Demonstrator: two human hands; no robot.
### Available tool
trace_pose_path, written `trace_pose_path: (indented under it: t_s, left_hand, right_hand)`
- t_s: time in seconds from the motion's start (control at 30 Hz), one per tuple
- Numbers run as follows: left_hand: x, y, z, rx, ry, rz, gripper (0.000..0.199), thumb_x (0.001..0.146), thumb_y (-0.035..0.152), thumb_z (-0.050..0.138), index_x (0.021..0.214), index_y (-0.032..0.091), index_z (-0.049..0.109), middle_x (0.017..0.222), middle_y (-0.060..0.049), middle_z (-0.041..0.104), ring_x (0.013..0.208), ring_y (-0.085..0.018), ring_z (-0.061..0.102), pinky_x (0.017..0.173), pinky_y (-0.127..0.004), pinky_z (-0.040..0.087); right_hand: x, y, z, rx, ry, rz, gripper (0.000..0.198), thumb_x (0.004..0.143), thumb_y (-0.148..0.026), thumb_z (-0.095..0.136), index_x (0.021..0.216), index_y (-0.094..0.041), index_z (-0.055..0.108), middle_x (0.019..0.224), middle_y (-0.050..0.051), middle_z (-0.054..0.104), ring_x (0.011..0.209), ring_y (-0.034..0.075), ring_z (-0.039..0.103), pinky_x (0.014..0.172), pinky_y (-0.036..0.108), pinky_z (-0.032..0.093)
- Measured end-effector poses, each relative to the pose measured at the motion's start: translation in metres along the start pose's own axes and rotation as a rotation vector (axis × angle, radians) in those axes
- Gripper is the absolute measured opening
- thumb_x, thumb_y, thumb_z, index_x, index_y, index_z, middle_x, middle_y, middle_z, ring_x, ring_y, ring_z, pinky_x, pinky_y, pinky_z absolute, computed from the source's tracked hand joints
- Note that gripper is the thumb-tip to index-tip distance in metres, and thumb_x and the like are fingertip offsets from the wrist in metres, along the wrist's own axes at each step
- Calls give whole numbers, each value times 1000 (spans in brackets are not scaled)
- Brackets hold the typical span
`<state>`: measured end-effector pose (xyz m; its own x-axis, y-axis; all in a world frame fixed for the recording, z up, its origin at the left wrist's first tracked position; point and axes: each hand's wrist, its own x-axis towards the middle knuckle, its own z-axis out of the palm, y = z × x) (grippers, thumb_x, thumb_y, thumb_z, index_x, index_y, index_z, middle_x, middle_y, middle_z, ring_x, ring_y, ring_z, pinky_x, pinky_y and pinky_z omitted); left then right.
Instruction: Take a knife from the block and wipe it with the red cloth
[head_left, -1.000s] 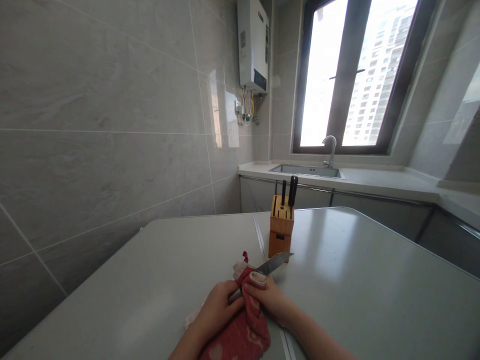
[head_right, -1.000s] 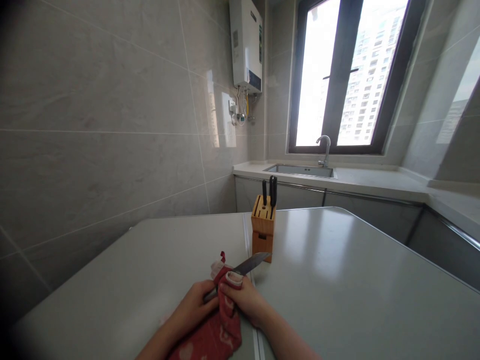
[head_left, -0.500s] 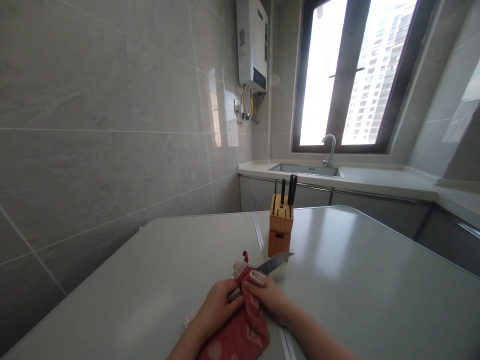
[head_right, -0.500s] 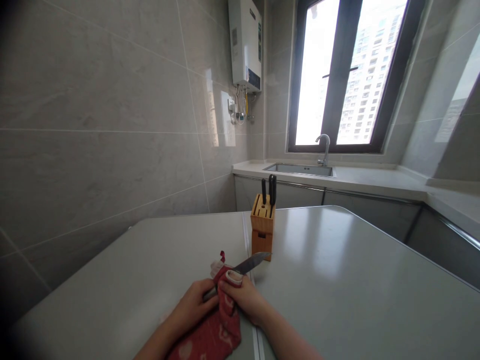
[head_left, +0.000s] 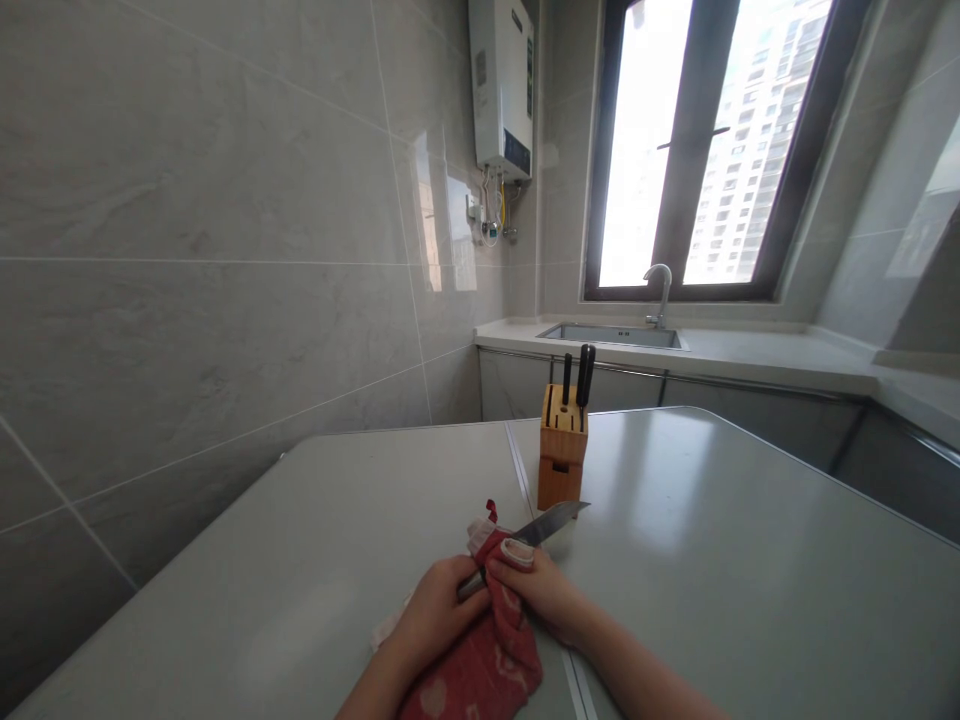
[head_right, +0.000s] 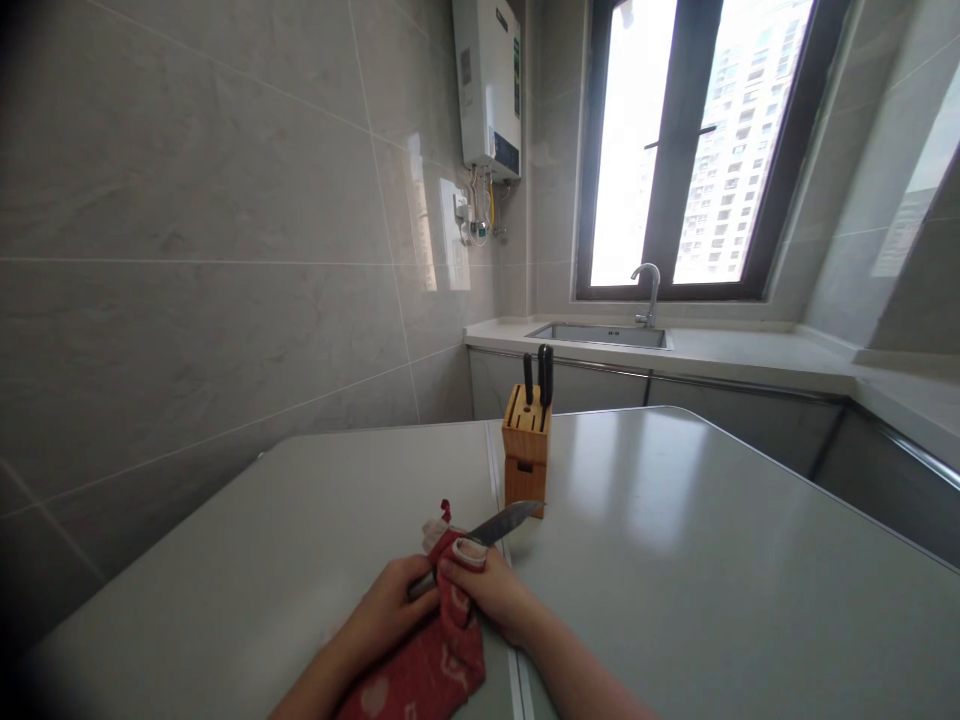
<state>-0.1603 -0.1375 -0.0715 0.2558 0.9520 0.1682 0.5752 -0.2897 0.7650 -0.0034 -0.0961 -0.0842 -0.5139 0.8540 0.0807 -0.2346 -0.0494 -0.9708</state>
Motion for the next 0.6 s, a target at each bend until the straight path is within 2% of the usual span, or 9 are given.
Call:
trace_pose_path:
  t_s: [0.2,0.37,0.6]
  left_hand:
    - [-2,1,-1,37,-2,-4,25,80,31,47,96,18,61,99,-4,65,89,-18,57,79,-22,39]
    - [-2,-1,-1,118,15,-27,28,82,35,44,99,18,59,100,-6,64,90,-19,56,80,-23,39]
    - [-2,3,-2,99,6,-14,27,82,34,44,97,18,61,99,-5,65,88,-18,57,79,-24,40]
  right_hand:
    - [-1,-2,1,18,-7,8,33,67,-37,66,91,-16,62,91,5,64,86,19,57,82,33,44]
    - [1,0,-1,18,-3,13,32,68,-38,66,90,-15,61,90,5,62,86,18,56,82,32,42]
    - [1,3,-2,28,-16,24,28,69,-35,66,89,-15,61,90,4,63,85,17,56,81,32,42]
